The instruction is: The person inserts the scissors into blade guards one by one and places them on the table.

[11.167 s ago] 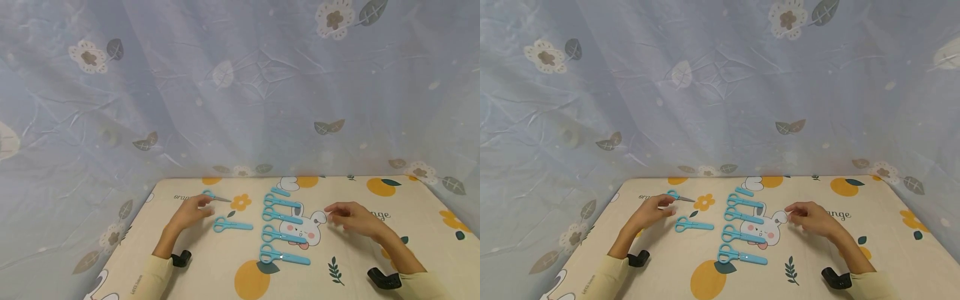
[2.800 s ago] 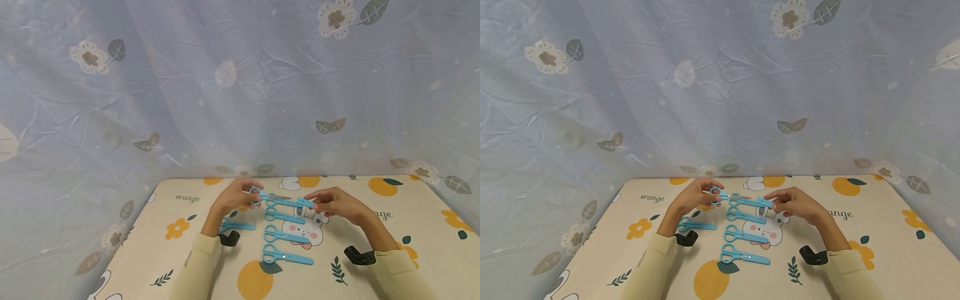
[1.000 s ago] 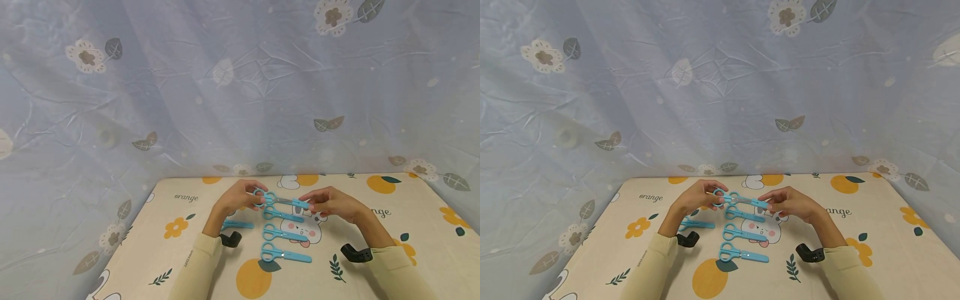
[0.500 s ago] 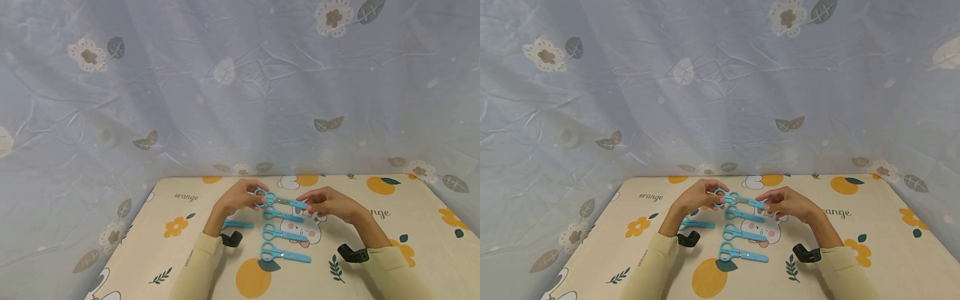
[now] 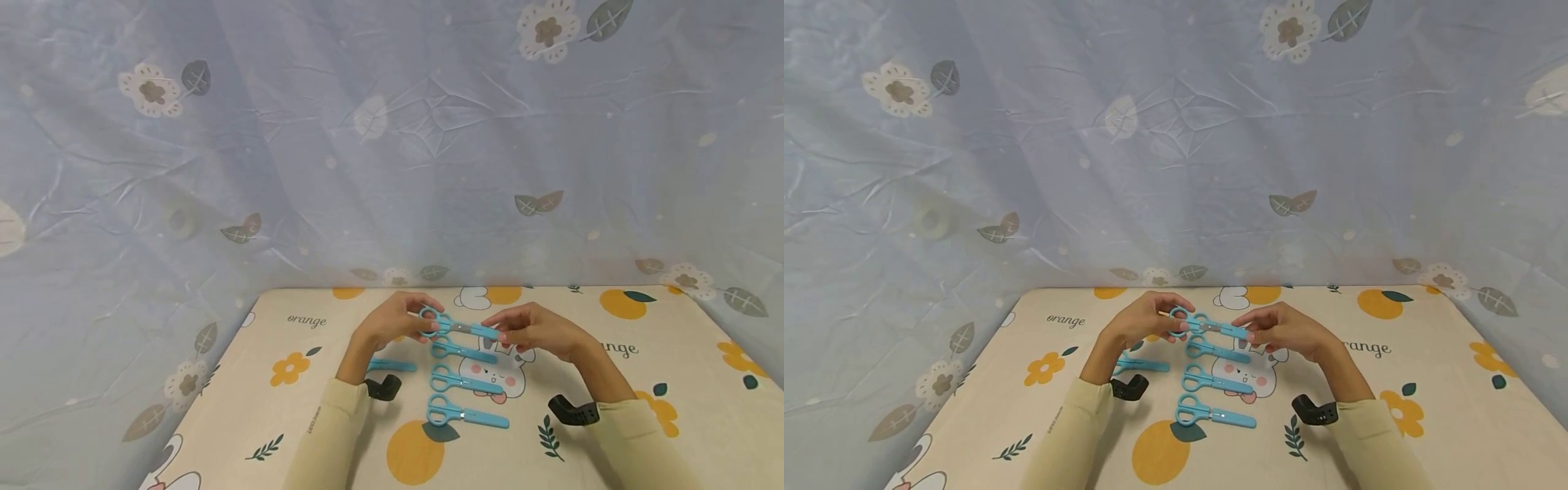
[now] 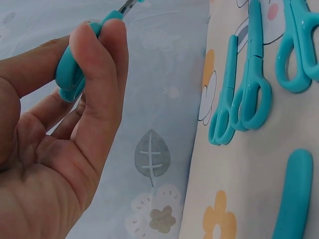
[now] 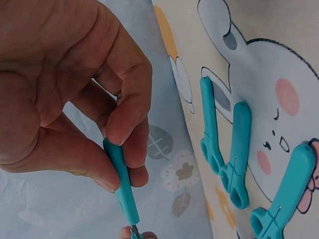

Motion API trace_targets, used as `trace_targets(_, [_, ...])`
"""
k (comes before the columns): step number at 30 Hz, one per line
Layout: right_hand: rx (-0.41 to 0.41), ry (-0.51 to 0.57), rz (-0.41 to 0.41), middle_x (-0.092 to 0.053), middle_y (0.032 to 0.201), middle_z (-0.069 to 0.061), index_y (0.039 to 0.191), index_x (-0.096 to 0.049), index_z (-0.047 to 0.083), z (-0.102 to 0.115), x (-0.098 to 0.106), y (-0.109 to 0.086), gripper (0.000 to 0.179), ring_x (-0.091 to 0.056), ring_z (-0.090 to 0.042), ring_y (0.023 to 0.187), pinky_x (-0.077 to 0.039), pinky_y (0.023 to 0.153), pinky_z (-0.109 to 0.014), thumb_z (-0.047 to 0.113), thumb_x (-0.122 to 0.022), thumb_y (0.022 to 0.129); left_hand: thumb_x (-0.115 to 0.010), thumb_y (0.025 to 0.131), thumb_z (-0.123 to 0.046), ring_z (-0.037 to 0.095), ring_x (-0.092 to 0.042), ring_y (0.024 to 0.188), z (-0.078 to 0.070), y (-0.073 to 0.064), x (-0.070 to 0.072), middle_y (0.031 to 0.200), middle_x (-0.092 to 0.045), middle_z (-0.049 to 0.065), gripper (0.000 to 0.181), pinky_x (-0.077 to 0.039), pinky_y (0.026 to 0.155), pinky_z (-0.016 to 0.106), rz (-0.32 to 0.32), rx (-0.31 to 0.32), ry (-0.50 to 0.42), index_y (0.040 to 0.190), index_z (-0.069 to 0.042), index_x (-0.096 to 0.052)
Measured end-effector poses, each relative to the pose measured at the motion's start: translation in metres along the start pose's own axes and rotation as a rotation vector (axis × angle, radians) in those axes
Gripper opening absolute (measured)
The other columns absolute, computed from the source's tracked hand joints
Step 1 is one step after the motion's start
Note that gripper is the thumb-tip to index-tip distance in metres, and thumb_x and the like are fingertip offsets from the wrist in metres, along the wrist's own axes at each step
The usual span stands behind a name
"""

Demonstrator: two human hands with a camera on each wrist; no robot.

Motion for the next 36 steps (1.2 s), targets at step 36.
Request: trace_targets(36, [0.040,-0.096,-0.081,-0.069,0.099,-0.021,0.132,-0.073,-0.001,0.006,0.000,0.002,0.032,-0.060,-0.027,0.085,-0.056,0.066,-0.030,0.007,-0.071,0.101,-0.075,0.099,0.000,0.022,-0.076,0.080,0.007,0.015,-0.018,0.097,-0.067,0.008,0.027,-0.069,0.081,0.050,0.017,0.002,-0.057,0.125,-0.002,-0.073])
Point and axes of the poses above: each hand's wrist, its own y-axis towards the middle knuckle, its own x-axis out of the back of the hand, z = x × y, the point moved 5 cm from there along y, towards the middle knuckle
